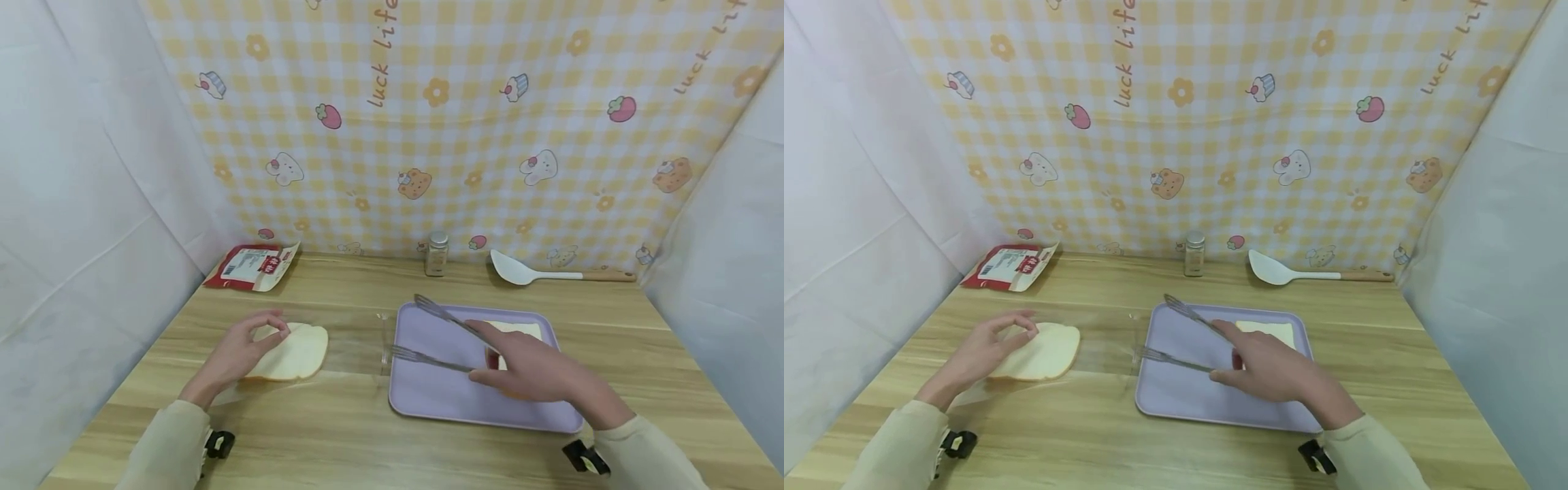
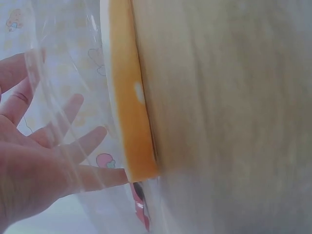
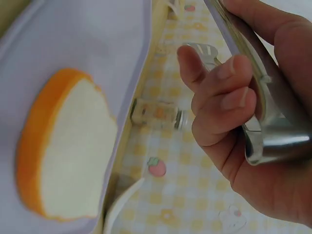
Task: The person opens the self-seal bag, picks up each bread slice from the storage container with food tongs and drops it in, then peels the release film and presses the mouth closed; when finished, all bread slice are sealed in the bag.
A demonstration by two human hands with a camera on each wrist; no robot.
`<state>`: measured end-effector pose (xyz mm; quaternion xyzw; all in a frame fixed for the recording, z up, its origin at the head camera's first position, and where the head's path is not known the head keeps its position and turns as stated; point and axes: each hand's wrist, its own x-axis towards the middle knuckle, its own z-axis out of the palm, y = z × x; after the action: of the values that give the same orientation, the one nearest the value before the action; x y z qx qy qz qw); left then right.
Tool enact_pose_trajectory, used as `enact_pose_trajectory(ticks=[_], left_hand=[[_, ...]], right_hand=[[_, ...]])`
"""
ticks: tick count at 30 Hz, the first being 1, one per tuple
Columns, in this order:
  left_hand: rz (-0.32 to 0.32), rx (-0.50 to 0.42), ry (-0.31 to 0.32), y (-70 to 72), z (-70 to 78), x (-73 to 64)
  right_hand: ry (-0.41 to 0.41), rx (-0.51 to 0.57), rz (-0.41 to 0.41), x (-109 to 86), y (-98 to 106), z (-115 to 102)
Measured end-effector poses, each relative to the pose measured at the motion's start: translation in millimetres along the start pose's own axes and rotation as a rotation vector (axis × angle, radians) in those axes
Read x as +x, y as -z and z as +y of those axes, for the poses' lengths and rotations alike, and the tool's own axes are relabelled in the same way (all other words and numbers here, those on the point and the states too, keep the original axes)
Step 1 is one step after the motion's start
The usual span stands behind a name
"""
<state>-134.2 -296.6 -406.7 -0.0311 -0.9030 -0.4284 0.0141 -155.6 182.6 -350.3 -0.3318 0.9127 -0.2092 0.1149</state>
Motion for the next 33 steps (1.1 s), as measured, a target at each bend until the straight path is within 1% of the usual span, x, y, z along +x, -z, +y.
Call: enact_pose_trajectory(ticks=[2,4,7,9,12,15,17,20,24,26,27,31,33], left_hand=[[0.001,0.013,-0.011,-1.1,0.5,0.3],[0.002,0.018,-0.021,-1.8,1.2,0.6],[-0.002,0.018,-0.035,-2.7,2.3,1.1],[-0.008,0.016,-0.040,-3.2,2.9,1.6],[-0.013,0.024,-0.045,-3.4,3.7,1.8],[-0.015,0.039,-0.045,-2.4,3.4,1.1],[-0.015,0.051,-0.043,-0.9,2.6,0.2],[-0.017,0.066,-0.036,1.3,1.6,-0.9],[-0.021,0.080,-0.036,3.3,0.9,-2.2],[-0.023,0.084,-0.036,3.7,0.8,-3.0],[-0.023,0.085,-0.035,3.8,0.8,-3.3],[-0.021,0.092,-0.038,3.7,1.1,-3.9],[-0.022,0.091,-0.044,3.3,1.1,-3.7]], right_hand=[[0.008,0.036,0.040,-10.5,-1,9],[-0.020,0.074,0.077,-21.6,-2,17],[-0.061,0.095,0.153,-40.2,-6,28],[-0.085,0.093,0.217,-52.5,-9,34],[-0.108,0.049,0.312,-68.6,-14,40],[-0.151,0.013,0.377,-79.8,-21,42],[-0.181,0.003,0.400,-85.8,-28,42],[-0.243,0.001,0.407,-93.5,-38,41],[-0.318,-0.032,0.416,-103.7,-51,39],[-0.366,-0.032,0.401,-108.1,-56,39],[-0.394,-0.034,0.389,-110.1,-58,39],[-0.543,0.014,0.274,-114.8,-65,38],[-0.600,0.038,0.233,-116.4,-68,38]])
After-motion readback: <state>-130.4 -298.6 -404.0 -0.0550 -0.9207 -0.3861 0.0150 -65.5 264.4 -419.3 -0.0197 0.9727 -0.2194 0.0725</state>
